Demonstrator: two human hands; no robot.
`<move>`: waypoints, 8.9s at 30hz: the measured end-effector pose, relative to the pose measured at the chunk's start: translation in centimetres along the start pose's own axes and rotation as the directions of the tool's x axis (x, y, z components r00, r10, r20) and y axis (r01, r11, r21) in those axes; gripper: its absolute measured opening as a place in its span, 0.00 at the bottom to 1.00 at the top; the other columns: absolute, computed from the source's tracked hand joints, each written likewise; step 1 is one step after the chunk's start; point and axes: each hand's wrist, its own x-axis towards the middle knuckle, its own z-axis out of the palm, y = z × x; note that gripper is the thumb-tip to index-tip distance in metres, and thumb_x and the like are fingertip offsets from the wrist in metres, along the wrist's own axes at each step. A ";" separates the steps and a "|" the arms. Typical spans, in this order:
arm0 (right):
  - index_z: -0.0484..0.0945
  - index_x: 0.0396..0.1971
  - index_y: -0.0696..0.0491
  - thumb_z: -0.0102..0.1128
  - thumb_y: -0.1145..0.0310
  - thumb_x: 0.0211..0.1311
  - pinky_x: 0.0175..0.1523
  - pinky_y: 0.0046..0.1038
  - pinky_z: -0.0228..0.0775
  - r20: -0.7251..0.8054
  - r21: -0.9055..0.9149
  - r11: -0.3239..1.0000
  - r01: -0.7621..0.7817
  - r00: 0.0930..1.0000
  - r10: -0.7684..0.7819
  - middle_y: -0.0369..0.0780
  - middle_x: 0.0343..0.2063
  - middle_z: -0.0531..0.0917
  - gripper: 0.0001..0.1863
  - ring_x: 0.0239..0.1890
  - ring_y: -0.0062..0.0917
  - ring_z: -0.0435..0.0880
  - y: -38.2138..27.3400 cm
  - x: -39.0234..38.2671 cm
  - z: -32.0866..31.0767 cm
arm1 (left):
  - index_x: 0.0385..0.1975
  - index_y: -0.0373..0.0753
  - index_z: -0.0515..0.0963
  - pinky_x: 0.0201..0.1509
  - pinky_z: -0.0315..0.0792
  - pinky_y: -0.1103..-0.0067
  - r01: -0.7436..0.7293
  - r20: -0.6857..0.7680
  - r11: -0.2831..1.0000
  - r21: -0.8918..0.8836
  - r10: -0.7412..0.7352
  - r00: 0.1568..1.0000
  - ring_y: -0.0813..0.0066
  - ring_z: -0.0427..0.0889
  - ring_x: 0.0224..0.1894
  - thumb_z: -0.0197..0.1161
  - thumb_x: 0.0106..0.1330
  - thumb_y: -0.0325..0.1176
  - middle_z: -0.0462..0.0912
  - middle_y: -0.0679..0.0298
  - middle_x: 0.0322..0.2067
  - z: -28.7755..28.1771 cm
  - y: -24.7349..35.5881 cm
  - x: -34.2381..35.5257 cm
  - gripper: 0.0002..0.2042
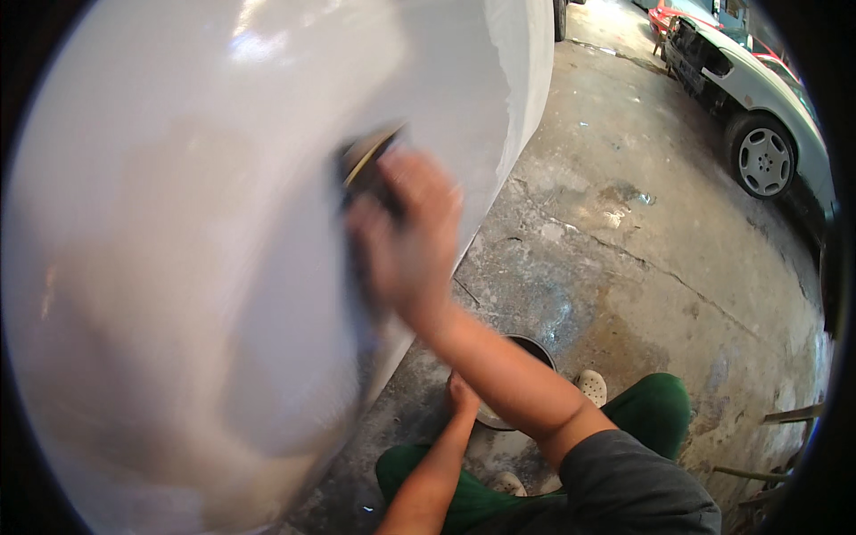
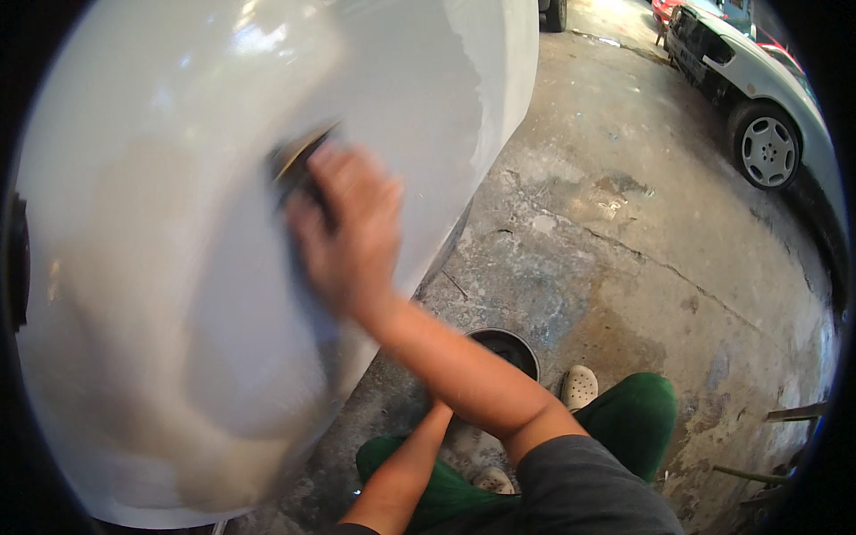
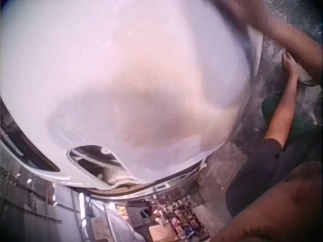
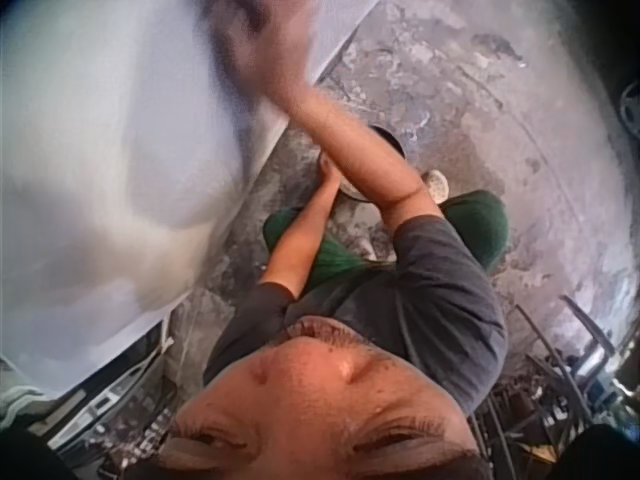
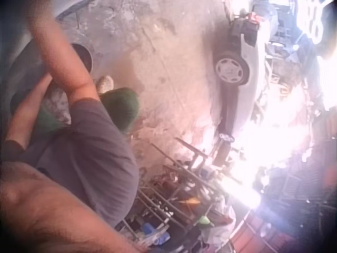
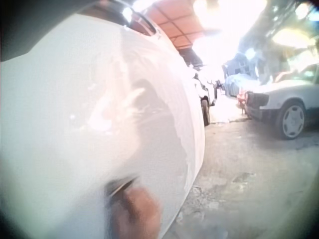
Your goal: The person sands the surface of a white car hood using a sanding block and water. They repeatedly dip the sanding block into a bucket of water and rub the hood in circular and linear motions to smooth the surface.
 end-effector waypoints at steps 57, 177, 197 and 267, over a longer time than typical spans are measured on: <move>0.84 0.50 0.44 0.69 0.68 0.56 0.40 0.31 0.74 0.043 0.382 0.890 0.250 0.957 -0.287 0.40 0.54 0.85 0.19 0.42 0.25 0.83 -1.5 -7.8 -1.7 | 0.66 0.39 0.71 0.69 0.66 0.58 -0.132 0.102 0.971 0.201 0.113 0.988 0.48 0.74 0.67 0.54 0.78 0.51 0.75 0.47 0.65 1.4 -4.0 0.5 0.26; 0.69 0.65 0.63 0.62 0.65 0.76 0.65 0.30 0.72 0.001 0.742 0.233 -0.629 0.348 0.938 0.45 0.57 0.76 0.25 0.59 0.27 0.78 13.3 -3.5 -13.8 | 0.79 0.33 0.55 0.85 0.36 0.52 -0.001 0.421 -0.490 0.872 0.748 0.513 0.58 0.48 0.83 0.55 0.71 0.65 0.53 0.52 0.80 -31.0 29.6 -7.9 0.47; 0.72 0.65 0.60 0.64 0.63 0.75 0.68 0.32 0.68 0.049 0.701 0.184 -0.688 0.305 0.951 0.44 0.58 0.76 0.25 0.61 0.28 0.76 12.9 -5.1 -12.5 | 0.78 0.36 0.58 0.86 0.37 0.56 -0.012 0.502 -0.609 0.793 0.642 0.579 0.63 0.49 0.83 0.48 0.73 0.68 0.54 0.58 0.81 -33.7 37.8 -6.5 0.45; 0.70 0.68 0.60 0.68 0.64 0.65 0.61 0.40 0.78 0.811 -0.397 0.891 -0.220 0.369 0.453 0.57 0.61 0.78 0.33 0.57 0.48 0.85 16.0 -16.1 -19.1 | 0.53 0.44 0.76 0.49 0.80 0.72 0.177 0.167 0.183 -0.967 -0.067 0.984 0.72 0.85 0.46 0.69 0.73 0.40 0.84 0.66 0.46 -0.4 13.7 2.0 0.15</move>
